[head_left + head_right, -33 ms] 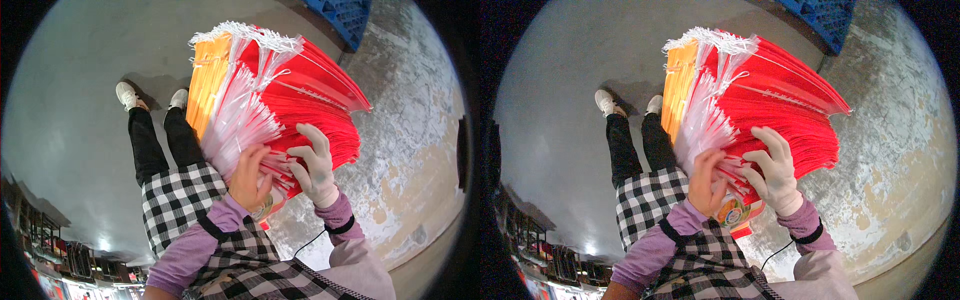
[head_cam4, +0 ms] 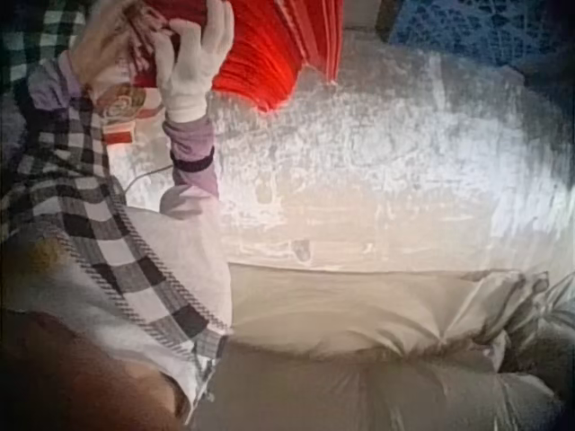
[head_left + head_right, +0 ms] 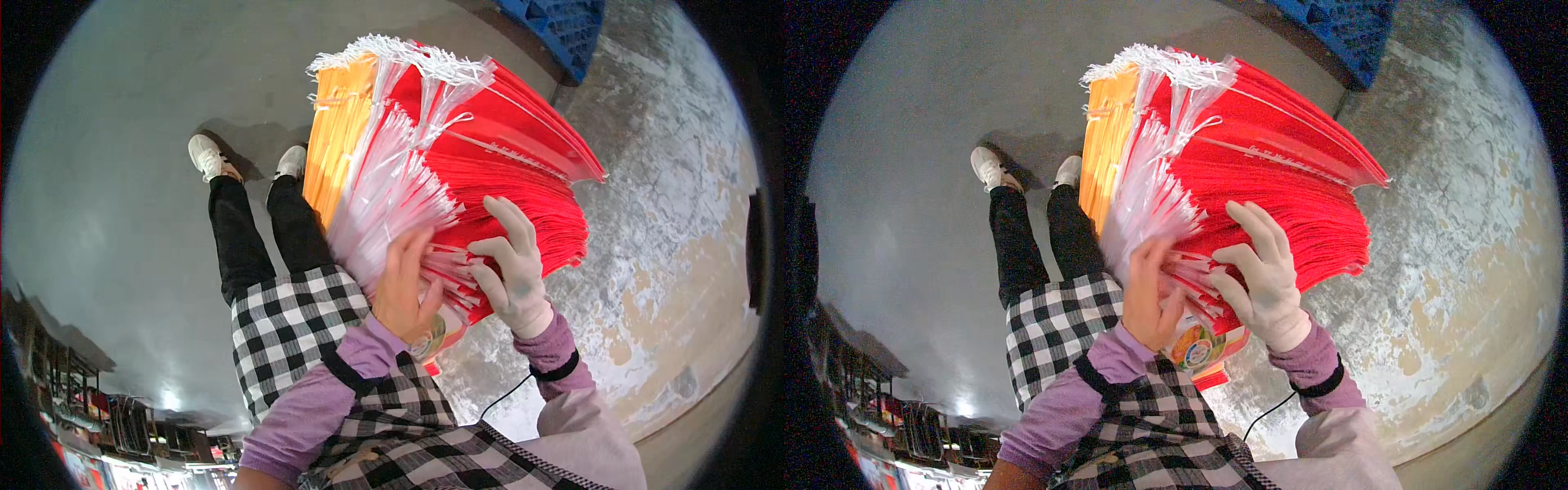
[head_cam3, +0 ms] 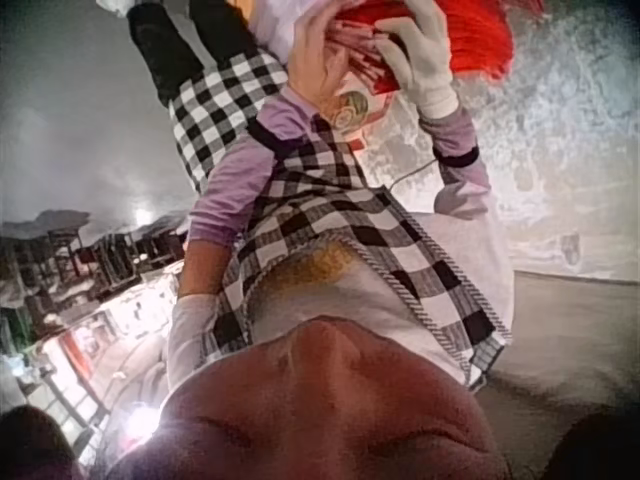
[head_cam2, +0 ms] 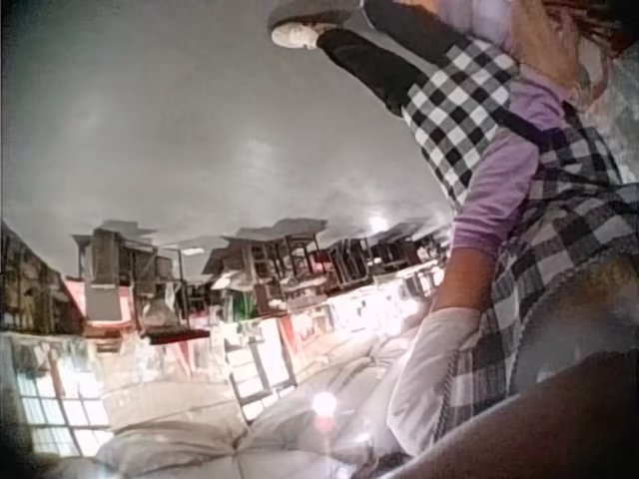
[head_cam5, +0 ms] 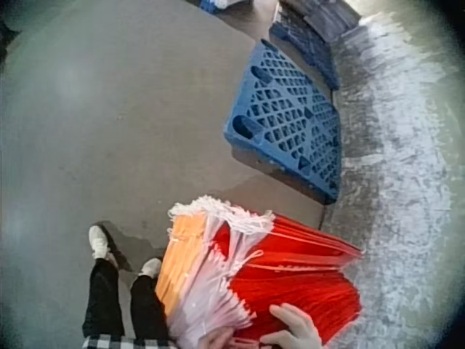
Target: The person inserts a plastic liner into a red bag, feeds the top edge through a sewing machine, and places it on a stack. They then walk to a different pile to rearrange several bags before returning to the machine to repeat the process.
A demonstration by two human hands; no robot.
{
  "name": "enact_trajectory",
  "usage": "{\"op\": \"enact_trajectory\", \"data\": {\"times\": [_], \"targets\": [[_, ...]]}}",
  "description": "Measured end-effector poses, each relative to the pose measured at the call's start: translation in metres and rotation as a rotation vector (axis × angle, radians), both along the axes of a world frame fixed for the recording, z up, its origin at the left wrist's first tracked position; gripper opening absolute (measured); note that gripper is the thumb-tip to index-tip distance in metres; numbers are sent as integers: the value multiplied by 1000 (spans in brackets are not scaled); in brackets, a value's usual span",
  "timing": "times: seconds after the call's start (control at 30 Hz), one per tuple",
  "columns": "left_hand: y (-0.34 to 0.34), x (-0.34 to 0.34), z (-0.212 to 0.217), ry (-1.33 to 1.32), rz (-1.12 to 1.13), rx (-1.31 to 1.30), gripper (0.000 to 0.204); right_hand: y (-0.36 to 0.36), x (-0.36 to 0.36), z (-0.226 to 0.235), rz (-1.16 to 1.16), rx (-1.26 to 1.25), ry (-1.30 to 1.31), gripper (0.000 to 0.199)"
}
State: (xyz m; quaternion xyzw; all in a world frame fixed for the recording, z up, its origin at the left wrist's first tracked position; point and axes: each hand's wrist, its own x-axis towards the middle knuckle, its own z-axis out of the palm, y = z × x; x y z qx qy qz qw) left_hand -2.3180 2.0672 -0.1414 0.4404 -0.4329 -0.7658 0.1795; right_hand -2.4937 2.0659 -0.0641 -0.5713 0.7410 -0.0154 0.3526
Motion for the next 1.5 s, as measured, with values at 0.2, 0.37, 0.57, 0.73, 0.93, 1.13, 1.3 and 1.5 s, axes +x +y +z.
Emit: {"op": "enact_trajectory", "data": {"times": [0.2, 0.37, 0.57, 0.73, 0.93, 1.13, 1.3, 1.5], "targets": [[1, -5, -10, 13, -127, -66, 53, 2, 2, -1, 12, -6, -17, 19], [6, -6, -10, -24, -120, -102, 45, 3, 2, 0, 10, 11, -19, 19], [8, -6, -15, -33, -110, -239, 41, -3, -2, -3, 72, 17, -32, 22], [11, -7, -12, 36, -31, -96, 49, -5, 7, 0, -231, 131, -76, 44], [3, -11, -10, -29, -76, -64, 64, -8, 4, -2, -23, 159, 16, 49], [2, -9, -11, -11, -89, -69, 60, -6, 1, 0, 18, 48, 43, 29], [6, -6, -14, 19, -97, -89, 55, -6, -5, -6, 96, 17, -10, 24], [15, -4, -15, 5, -93, -109, 47, -4, -3, -4, 17, 72, -25, 24]]}}
